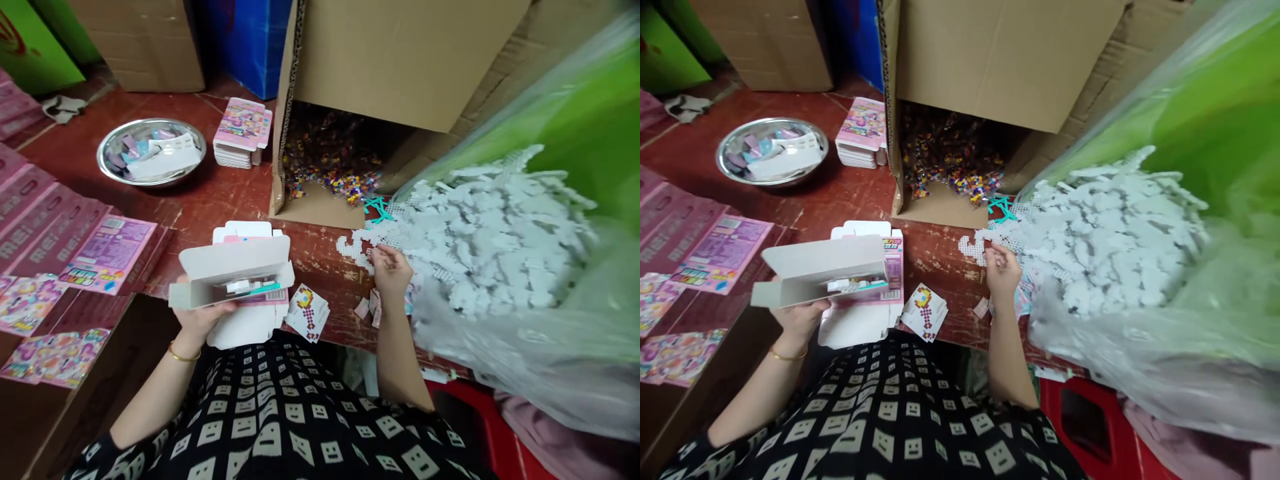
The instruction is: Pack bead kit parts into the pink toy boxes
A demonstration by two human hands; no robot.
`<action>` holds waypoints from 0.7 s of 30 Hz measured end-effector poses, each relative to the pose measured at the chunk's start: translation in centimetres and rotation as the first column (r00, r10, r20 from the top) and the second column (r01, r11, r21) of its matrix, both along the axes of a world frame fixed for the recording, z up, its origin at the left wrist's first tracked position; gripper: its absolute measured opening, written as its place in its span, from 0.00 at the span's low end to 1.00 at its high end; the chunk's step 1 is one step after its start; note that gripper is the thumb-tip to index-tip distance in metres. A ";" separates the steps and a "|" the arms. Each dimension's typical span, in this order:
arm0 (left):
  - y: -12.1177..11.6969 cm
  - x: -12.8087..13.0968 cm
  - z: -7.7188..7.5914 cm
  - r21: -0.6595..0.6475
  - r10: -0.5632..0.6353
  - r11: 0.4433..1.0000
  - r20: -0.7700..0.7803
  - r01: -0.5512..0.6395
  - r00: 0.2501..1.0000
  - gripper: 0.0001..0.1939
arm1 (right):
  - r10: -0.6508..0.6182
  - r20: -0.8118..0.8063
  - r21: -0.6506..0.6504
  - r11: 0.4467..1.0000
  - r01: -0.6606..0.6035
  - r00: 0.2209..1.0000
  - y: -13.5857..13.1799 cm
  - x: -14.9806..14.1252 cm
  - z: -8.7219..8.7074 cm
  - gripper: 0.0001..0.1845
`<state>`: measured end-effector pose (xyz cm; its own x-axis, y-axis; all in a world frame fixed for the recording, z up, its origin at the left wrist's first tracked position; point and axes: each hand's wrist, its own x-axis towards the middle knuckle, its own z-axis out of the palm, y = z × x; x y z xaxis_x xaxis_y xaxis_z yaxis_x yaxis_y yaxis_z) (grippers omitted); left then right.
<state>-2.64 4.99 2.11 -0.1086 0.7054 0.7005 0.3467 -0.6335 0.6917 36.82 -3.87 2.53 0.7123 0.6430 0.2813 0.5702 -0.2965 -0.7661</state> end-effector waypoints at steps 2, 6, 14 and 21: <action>0.1 0.3 0.3 -0.053 -0.041 0.998 -0.005 0.041 0.999 0.36 | -0.061 0.042 -0.273 0.960 0.070 0.997 -2.3 3.0 -2.1 0.18; 0.3 0.7 2.6 0.077 0.020 0.997 0.030 -0.023 0.999 0.45 | -0.023 0.076 -0.522 0.851 0.059 0.997 -7.1 4.9 -3.3 0.08; 0.1 1.8 5.4 0.262 -0.016 0.965 -0.071 0.034 0.997 0.36 | 0.239 -0.016 -0.736 0.654 -0.174 0.971 -7.9 2.8 -4.4 0.17; -0.3 1.9 3.1 0.305 0.162 0.947 -0.164 -0.106 0.973 0.52 | 0.405 -0.267 -0.304 0.826 -0.475 0.875 -4.9 3.4 -2.5 0.20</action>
